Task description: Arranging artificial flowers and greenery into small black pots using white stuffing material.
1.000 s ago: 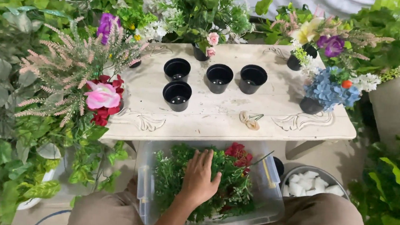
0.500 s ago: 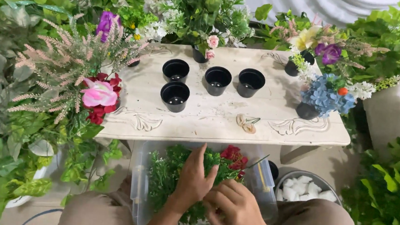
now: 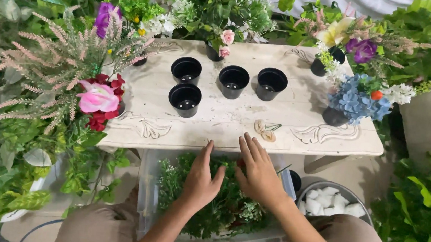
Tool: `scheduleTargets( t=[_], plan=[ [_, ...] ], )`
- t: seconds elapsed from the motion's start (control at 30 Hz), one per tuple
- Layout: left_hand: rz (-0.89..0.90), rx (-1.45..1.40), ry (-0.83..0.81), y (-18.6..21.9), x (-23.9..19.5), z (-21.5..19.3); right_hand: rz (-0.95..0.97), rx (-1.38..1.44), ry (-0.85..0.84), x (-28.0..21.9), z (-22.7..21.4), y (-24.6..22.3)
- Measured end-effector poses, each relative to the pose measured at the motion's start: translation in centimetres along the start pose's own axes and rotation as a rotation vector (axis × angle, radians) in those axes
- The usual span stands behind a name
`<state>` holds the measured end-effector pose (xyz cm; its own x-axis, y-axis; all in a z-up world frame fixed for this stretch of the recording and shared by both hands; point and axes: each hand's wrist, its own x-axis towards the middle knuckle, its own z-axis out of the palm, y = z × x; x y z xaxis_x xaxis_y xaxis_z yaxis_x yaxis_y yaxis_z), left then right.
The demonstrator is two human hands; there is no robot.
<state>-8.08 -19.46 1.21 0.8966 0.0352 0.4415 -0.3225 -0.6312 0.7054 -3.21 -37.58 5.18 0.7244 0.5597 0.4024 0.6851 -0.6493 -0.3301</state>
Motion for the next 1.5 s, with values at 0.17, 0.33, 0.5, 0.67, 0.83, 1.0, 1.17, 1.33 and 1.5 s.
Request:
scheduleTargets(
  t=[0.17, 0.33, 0.5, 0.67, 0.83, 1.0, 1.17, 1.33, 1.5],
  plan=[
    [-0.146, -0.007, -0.106, 1.7, 1.5, -1.3, 0.066, -0.035, -0.071, 0.2, 2.3, 1.2],
    [-0.206, 0.082, -0.184, 1.7, 2.3, -0.8, 0.159, -0.037, -0.166, 0.8, 3.6, 1.6],
    [-0.107, 0.422, -0.182, 0.9, 2.3, -0.2, 0.091, -0.073, -0.131, 1.1, 3.9, 0.3],
    [-0.013, 0.541, -0.198, -2.0, 1.2, 1.3, 0.021, -0.06, -0.124, 0.6, 3.4, -0.9],
    [0.004, 0.567, -0.181, -3.1, 0.7, 1.9, -0.042, -0.033, -0.095, -0.1, 3.2, -1.7],
    [-0.004, 0.48, -0.157, -2.9, 0.5, 1.8, 0.032, 0.012, -0.089, 0.0, 2.6, -2.0],
    [-0.052, 0.465, -0.213, -3.7, 0.6, 1.9, 0.023, 0.04, -0.077, 0.0, 2.8, -1.2],
    [-0.092, 0.412, -0.18, -2.5, 2.8, -1.0, 0.0, 0.027, -0.08, 1.2, 2.9, -0.9],
    [-0.278, 0.131, 0.061, -0.9, 6.1, -4.9, 0.043, 0.086, -0.143, 3.8, 2.7, -1.8]
  ],
)
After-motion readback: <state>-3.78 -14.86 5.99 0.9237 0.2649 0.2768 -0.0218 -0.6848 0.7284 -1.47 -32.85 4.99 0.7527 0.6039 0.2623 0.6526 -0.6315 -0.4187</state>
